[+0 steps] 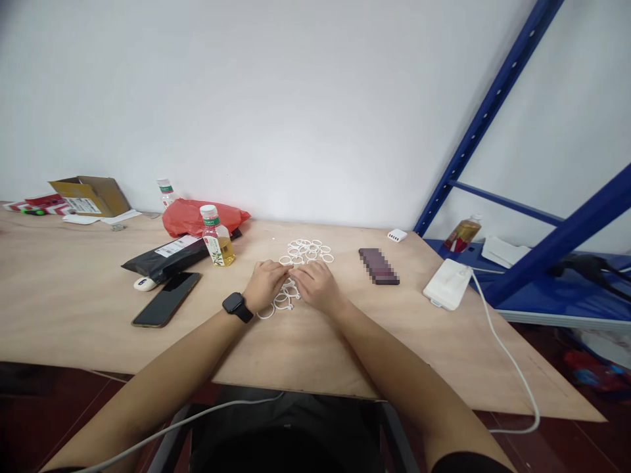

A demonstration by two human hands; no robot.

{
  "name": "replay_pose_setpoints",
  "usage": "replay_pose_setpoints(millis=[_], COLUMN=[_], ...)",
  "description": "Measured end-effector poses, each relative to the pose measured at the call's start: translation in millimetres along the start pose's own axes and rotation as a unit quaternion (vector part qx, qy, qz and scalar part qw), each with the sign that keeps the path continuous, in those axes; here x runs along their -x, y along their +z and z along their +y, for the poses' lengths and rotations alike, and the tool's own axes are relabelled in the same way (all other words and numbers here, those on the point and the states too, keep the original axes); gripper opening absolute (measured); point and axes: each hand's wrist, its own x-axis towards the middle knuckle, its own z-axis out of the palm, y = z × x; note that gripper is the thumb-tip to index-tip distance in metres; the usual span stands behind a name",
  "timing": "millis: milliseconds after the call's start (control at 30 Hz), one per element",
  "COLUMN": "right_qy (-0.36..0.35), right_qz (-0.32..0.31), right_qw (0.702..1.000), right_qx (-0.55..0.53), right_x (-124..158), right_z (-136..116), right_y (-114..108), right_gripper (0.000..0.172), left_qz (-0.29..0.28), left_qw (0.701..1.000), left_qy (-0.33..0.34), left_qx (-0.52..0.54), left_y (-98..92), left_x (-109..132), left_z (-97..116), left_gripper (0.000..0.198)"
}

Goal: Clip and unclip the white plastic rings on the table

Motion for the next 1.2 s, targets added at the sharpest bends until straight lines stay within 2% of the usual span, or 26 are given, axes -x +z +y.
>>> replay_pose_setpoints(millis=[100,200,567,800,1000,1200], right_qy=[0.014,0.014,0.028,0.055,0.06,0.083], right_qz=[0.012,0.014,-0.001,0.016,-0.03,-0.042], right_qw=[1.0,1.0,0.999,0.997,0.996,0.991], right_qx=[-0.011,-0.02,-0.02,-0.056,-0.061,-0.096], right_x=[-0.3,-0.7,0.7,2.7,2.8,2.2], right_z=[-0.1,-0.3,4.5,5.2,3.8,2.1], right_y=[-0.1,1.8,1.5,3.6,4.4,9.4], right_gripper=[0.026,0.024,0.025,0.028,0.033,0.034], left_qz=[-0.026,-0.029,-0.014,-0.033,-0.055,-0.047], left_qw=[0.991,0.985,0.987,0.988,0.986,0.986], left_qy=[0.059,0.08,0.072,0.075,0.095,0.117], left_qx=[-0.119,-0.149,-0.142,-0.13,-0.129,-0.109], left_y=[-6.2,-6.1,-6.9,-5.1,-7.8,1.4], left_x=[0.8,0.6,1.1,1.3,1.1,-1.7], left_z=[7.5,10.8,13.3,11.5,13.6,6.3], left_gripper=[0.018,0.013,0.017,0.024,0.027,0.024])
